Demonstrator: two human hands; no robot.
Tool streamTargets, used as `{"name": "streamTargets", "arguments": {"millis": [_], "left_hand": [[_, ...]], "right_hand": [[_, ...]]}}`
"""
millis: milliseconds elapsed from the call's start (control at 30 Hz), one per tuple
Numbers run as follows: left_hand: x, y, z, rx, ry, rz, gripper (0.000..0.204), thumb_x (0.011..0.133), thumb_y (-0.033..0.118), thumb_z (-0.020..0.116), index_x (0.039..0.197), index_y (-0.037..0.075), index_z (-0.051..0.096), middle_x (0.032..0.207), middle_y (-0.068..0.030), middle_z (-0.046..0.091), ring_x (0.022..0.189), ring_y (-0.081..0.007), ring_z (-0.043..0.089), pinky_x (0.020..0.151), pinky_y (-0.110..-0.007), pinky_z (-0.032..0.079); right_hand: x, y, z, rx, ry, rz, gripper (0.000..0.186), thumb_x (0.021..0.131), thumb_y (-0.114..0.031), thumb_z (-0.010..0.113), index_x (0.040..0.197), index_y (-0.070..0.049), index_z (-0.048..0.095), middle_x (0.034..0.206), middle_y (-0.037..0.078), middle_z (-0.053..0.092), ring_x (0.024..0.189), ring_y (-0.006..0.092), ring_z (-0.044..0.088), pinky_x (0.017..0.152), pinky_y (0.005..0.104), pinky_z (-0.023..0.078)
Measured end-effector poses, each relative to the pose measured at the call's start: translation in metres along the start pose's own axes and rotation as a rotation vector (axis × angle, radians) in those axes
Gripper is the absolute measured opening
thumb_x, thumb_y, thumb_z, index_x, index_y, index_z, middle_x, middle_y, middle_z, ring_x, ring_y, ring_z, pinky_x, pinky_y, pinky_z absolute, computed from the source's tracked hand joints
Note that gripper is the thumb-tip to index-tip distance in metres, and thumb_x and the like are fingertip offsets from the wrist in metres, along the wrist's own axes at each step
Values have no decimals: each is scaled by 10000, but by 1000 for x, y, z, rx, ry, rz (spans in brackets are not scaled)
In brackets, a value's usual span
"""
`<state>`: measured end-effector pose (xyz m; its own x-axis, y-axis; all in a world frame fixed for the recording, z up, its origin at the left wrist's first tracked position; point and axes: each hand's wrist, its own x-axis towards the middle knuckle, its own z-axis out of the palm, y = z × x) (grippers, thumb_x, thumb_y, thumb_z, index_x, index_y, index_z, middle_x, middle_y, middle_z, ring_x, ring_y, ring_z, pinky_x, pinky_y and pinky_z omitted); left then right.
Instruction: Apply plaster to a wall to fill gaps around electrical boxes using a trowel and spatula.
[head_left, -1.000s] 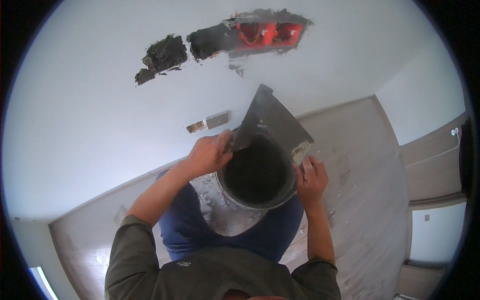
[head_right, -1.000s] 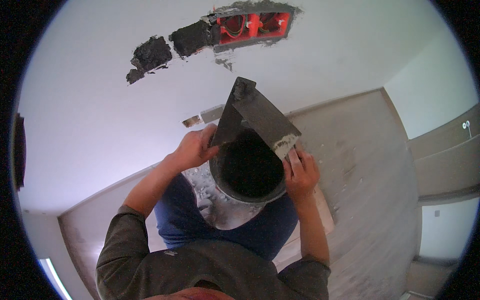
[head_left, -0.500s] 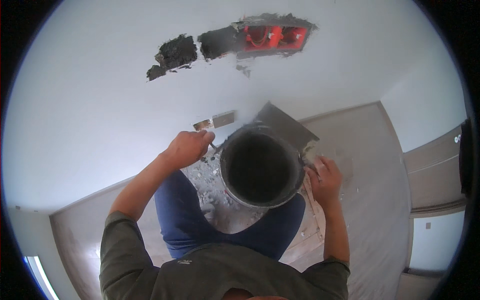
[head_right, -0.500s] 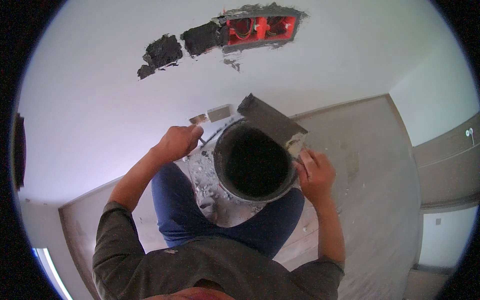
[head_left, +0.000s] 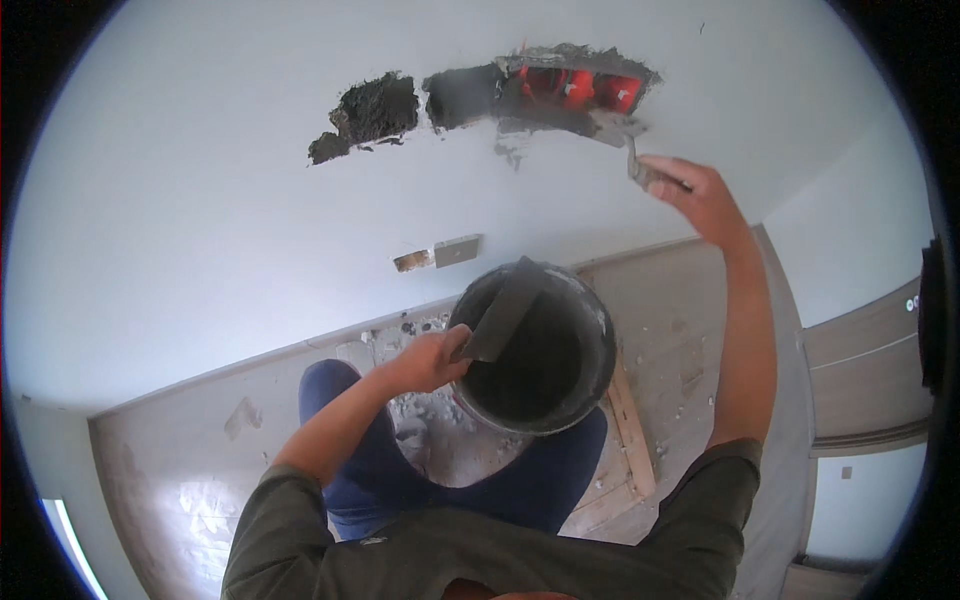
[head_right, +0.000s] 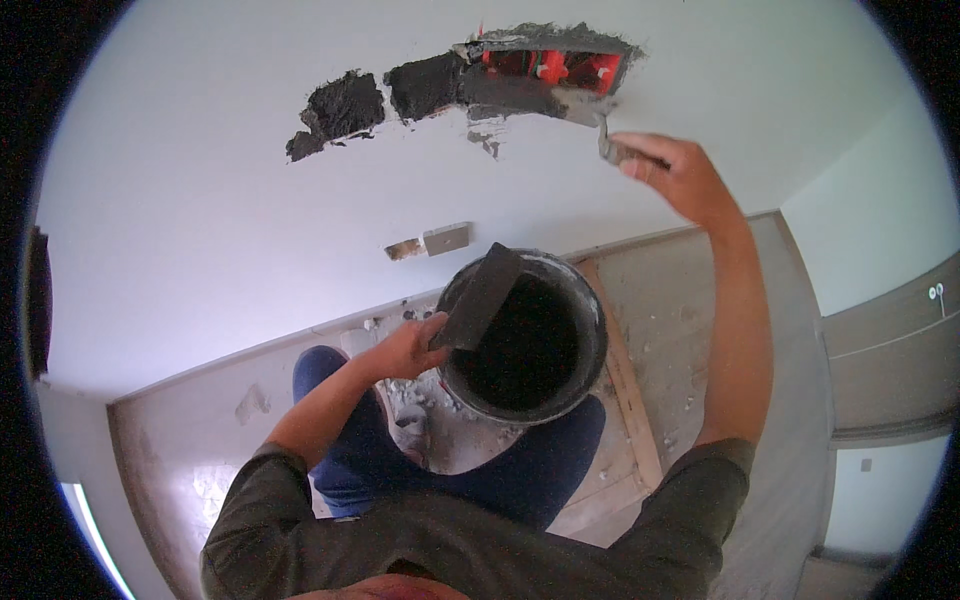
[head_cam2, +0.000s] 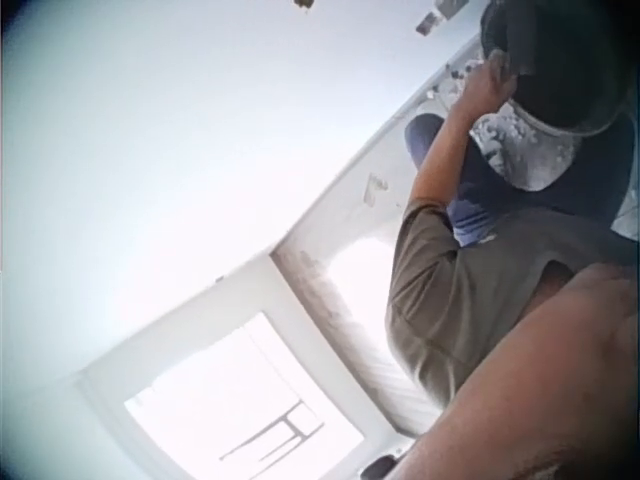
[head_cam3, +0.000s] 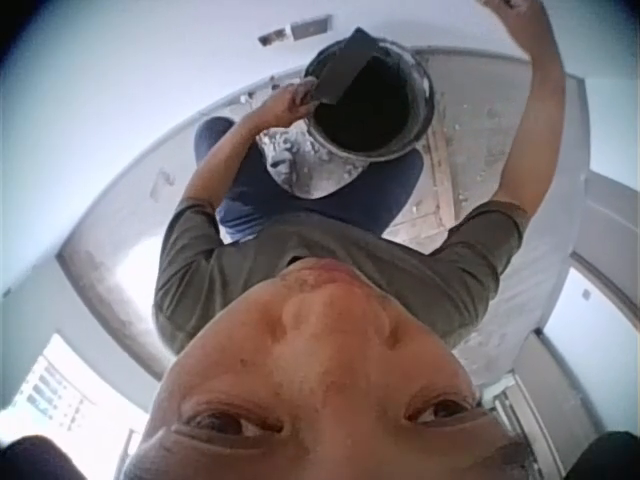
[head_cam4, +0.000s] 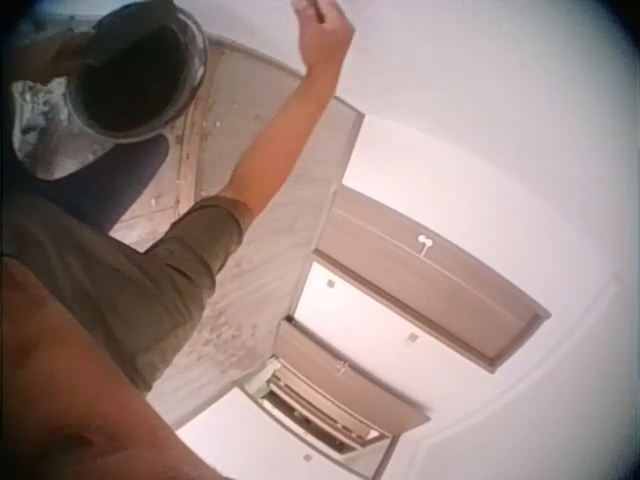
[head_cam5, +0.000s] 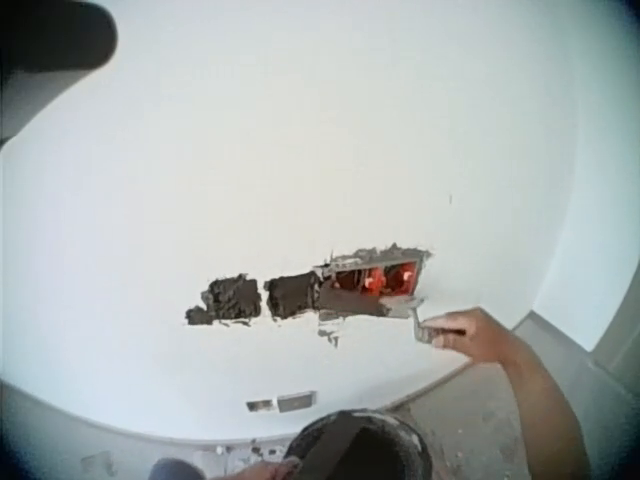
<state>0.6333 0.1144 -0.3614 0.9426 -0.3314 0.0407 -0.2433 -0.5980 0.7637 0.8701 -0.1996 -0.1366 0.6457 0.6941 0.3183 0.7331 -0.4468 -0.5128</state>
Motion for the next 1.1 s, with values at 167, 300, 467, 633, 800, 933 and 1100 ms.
{"name": "streamTargets", "arguments": {"millis": [167, 300, 467, 633, 800, 933, 1100], "left_hand": [[6, -7, 2, -40, 7, -5, 339, 836, 179, 631, 1100, 52, 462, 850, -243, 620, 849, -456, 603, 711, -509, 473], [7, -2, 0, -105, 24, -25, 331, 840, 187, 637, 1082, 45, 462, 841, -245, 613, 851, -450, 606, 704, -503, 464], [7, -5, 1, -184, -17, -88, 308, 854, 199, 633, 1054, 36, 464, 840, -244, 608, 840, -436, 605, 696, -481, 459], [2, 15, -8, -302, 1, -136, 278, 876, 169, 606, 1086, 31, 485, 739, -183, 593, 690, -354, 611, 642, -414, 472], [4, 25, -7, -476, -63, -298, 286, 895, 189, 603, 1120, 43, 503, 696, -108, 612, 591, -218, 601, 590, -366, 485], [6, 0, 9, -540, -90, -351, 298, 891, 205, 623, 1131, 52, 532, 674, -67, 616, 584, -170, 597, 575, -350, 492], [-3, -30, -20, -718, -60, -272, 226, 887, 252, 673, 910, 34, 619, 663, -23, 587, 575, -101, 555, 521, -278, 442]], "right_hand": [[40, -5, -31, 95, -77, 126, 341, 901, -210, 646, 1174, -7, 676, 814, 54, 663, 708, 124, 547, 685, 270, 478], [33, -19, -37, -31, -77, 159, 329, 906, -206, 632, 1150, 9, 684, 782, 51, 655, 662, 111, 523, 636, 257, 468], [4, -39, -18, -11, 32, 200, 318, 916, -213, 630, 1140, 6, 685, 748, 35, 630, 631, 95, 518, 604, 245, 461], [-19, -41, -2, 12, 134, 138, 346, 905, -256, 660, 1130, 6, 685, 749, 36, 637, 653, 90, 543, 593, 245, 468], [4, -31, 3, 82, 103, 150, 314, 906, -210, 655, 1133, 5, 684, 765, 40, 644, 657, 90, 542, 616, 241, 473], [-27, -14, -6, 66, 87, 279, 304, 912, -204, 643, 1135, -2, 687, 771, 38, 640, 662, 87, 528, 624, 244, 471], [-81, -37, 1, 135, 25, 338, 381, 919, -281, 645, 1192, -16, 645, 763, 10, 600, 667, 86, 505, 604, 234, 435]]}}
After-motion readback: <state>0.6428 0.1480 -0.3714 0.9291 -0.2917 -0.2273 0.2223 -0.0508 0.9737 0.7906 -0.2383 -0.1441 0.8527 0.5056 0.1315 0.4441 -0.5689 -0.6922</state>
